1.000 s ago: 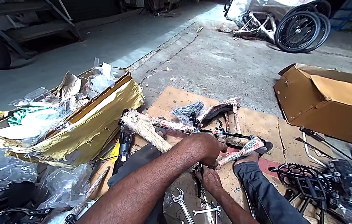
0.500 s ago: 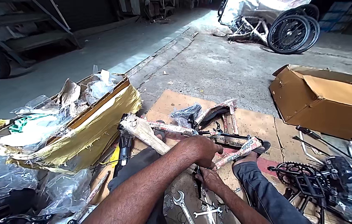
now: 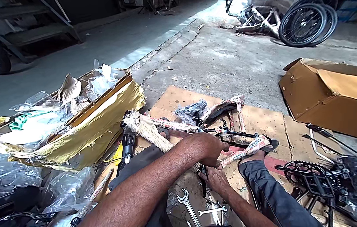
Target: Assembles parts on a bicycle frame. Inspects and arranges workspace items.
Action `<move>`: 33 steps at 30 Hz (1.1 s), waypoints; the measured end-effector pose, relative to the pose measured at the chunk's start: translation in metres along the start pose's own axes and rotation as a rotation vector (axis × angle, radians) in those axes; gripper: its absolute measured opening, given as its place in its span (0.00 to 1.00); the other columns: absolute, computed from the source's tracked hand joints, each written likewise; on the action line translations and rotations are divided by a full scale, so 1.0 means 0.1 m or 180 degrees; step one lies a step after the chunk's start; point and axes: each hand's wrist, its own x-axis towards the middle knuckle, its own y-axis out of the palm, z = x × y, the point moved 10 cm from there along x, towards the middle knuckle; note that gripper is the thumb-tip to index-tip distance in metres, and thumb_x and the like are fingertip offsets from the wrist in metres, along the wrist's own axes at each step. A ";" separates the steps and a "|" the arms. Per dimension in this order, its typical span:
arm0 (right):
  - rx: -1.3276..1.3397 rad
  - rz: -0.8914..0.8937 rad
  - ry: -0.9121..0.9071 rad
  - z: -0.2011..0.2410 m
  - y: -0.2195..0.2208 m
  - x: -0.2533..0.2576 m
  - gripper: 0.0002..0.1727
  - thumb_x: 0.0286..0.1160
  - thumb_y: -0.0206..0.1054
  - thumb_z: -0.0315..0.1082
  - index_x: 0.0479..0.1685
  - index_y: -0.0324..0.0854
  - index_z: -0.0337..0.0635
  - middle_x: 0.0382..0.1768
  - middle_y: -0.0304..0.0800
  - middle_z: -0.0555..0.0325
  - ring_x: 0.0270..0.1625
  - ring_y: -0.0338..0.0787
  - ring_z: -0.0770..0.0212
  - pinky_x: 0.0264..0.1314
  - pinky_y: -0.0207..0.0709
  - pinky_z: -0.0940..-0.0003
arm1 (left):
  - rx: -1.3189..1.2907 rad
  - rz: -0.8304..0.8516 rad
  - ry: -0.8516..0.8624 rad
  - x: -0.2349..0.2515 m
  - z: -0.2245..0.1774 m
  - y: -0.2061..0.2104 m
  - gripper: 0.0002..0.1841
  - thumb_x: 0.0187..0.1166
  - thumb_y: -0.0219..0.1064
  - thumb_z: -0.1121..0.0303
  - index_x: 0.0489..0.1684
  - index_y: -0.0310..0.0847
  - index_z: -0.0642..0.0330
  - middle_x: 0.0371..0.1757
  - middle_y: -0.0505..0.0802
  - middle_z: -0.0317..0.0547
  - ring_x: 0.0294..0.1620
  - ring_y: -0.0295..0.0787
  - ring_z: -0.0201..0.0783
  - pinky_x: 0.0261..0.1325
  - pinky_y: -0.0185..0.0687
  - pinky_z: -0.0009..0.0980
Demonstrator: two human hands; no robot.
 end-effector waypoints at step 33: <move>-0.0351 0.1566 -0.1528 0.64 1.81 -1.47 0.21 0.82 0.61 0.32 0.72 0.75 0.35 0.57 0.88 0.32 0.62 0.88 0.31 0.64 0.77 0.33 | -0.0048 0.0323 -0.0247 0.20 0.44 0.64 0.33 0.79 0.69 0.40 0.84 0.71 0.36 0.59 0.92 0.50 0.60 0.90 0.53 0.67 0.80 0.62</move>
